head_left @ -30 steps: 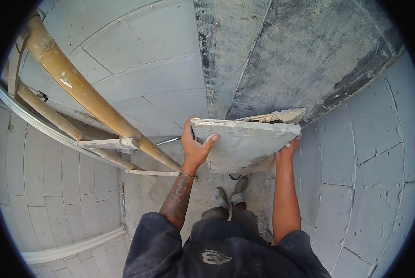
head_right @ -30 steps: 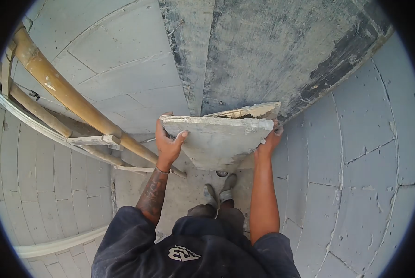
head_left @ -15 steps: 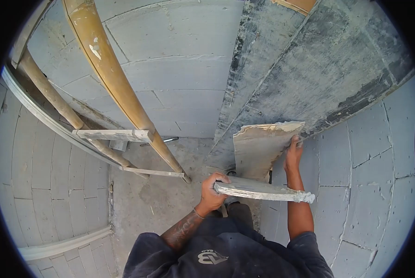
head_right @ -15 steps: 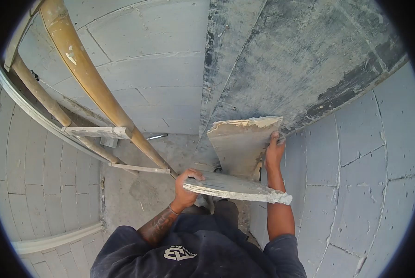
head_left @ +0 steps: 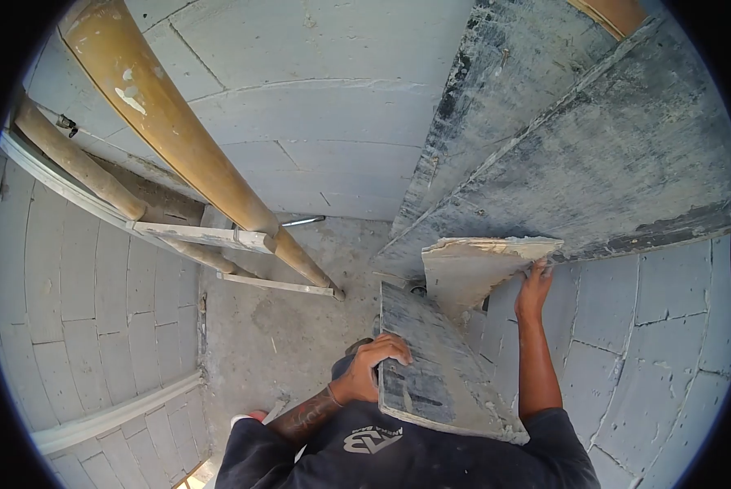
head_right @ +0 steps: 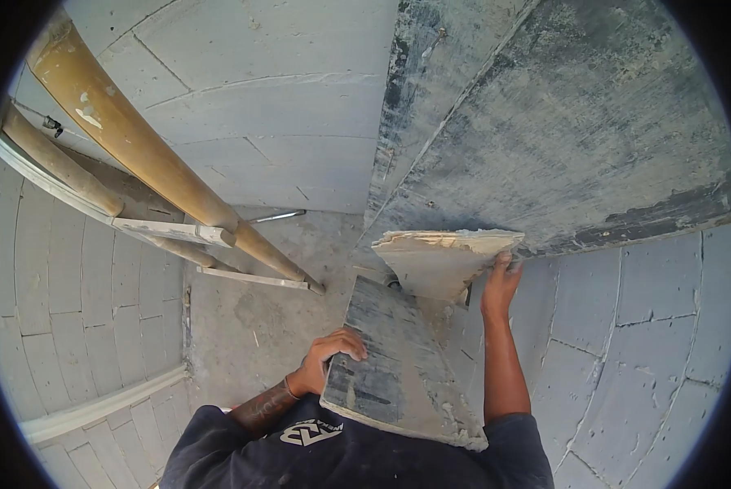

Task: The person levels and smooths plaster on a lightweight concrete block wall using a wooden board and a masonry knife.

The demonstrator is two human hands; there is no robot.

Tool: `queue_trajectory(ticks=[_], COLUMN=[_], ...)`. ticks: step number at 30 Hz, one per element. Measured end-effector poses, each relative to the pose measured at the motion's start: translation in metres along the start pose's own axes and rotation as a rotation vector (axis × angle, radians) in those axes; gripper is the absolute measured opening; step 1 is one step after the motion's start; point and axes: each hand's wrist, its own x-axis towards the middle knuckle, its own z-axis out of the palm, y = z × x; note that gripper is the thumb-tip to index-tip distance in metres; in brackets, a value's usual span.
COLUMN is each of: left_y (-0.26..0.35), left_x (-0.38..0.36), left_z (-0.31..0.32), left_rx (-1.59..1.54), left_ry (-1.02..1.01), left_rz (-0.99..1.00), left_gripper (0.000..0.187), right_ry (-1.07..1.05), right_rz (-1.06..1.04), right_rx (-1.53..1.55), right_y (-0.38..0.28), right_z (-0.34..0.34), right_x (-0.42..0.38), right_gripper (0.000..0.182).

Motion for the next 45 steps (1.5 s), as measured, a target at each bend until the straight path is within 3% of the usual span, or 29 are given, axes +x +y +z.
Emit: queue_trajectory(ticks=[2, 3, 4, 6, 8, 9, 11, 14, 17, 24, 26, 33, 36, 38, 41, 45], left_y=[0.003, 0.001, -0.004, -0.013, -0.023, -0.03, -0.042, -0.045, -0.038, -0.023, -0.043, -0.054, -0.057, -0.062, -0.051, -0.057], left_x=[0.009, 0.015, 0.026, 0.05, 0.094, 0.109, 0.131, 0.138, 0.137, 0.147, 0.146, 0.146, 0.151, 0.153, 0.164, 0.169], left_z=[-0.007, -0.014, -0.015, -0.02, -0.02, -0.017, -0.009, -0.01, -0.008, -0.033, -0.032, -0.025, -0.023, -0.025, -0.019, -0.024], left_rx=[-0.152, -0.392, -0.388, -0.566, 0.092, 0.098, 0.281, 0.24, 0.284, 0.359, 0.285, 0.041, 0.139, 0.463, 0.725, 0.636], left_ry=[-0.051, -0.068, -0.074, 0.294, 0.231, 0.226, -0.045, -0.028, 0.026, -0.023, 0.044, 0.207, 0.286, 0.279, 0.395, 0.307], left_rz=[-0.056, -0.059, -0.052, -0.301, -0.337, -0.337, -0.247, -0.386, -0.277, -0.169, -0.183, -0.212, -0.165, -0.049, 0.108, 0.116], left_gripper=[0.04, 0.049, 0.049, 0.054, 0.054, 0.054, 0.045, 0.035, 0.024, 0.023, 0.024, 0.025, 0.025, 0.028, 0.03, 0.03], right_ry=[-0.008, 0.005, 0.016, 0.005, -0.035, -0.031, -0.018, -0.029, -0.073, -0.075, -0.085, -0.217, -0.224, -0.236, -0.303, -0.276], right_rz=[-0.047, -0.032, -0.018, -0.049, 0.009, 0.011, -0.027, -0.028, -0.02, 0.069, 0.051, 0.028, -0.126, -0.239, -0.225, -0.193], right_rx=[-0.018, -0.026, -0.031, -0.046, 0.022, 0.029, 0.042, 0.037, 0.072, 0.04, -0.046, 0.204, 0.045, -0.058, -0.017, -0.06], right_y=[0.009, 0.01, 0.013, 0.018, 0.024, 0.027, 0.032, 0.029, 0.038, 0.069, 0.025, 0.047, 0.036, 0.028, 0.019, 0.014], right_z=[-0.005, -0.007, -0.008, -0.014, -0.016, -0.017, -0.02, -0.019, -0.03, -0.057, -0.027, -0.04, -0.024, -0.014, -0.009, -0.008], right_x=[0.005, 0.004, 0.007, 0.011, 0.012, 0.011, 0.015, 0.015, 0.016, 0.026, 0.019, 0.033, 0.023, 0.024, 0.038, 0.043], right_gripper=[0.073, 0.072, 0.071, 0.069, 0.053, 0.053, 0.046, 0.043, 0.04, 0.039, 0.042, 0.061, 0.069, 0.073, 0.072, 0.069])
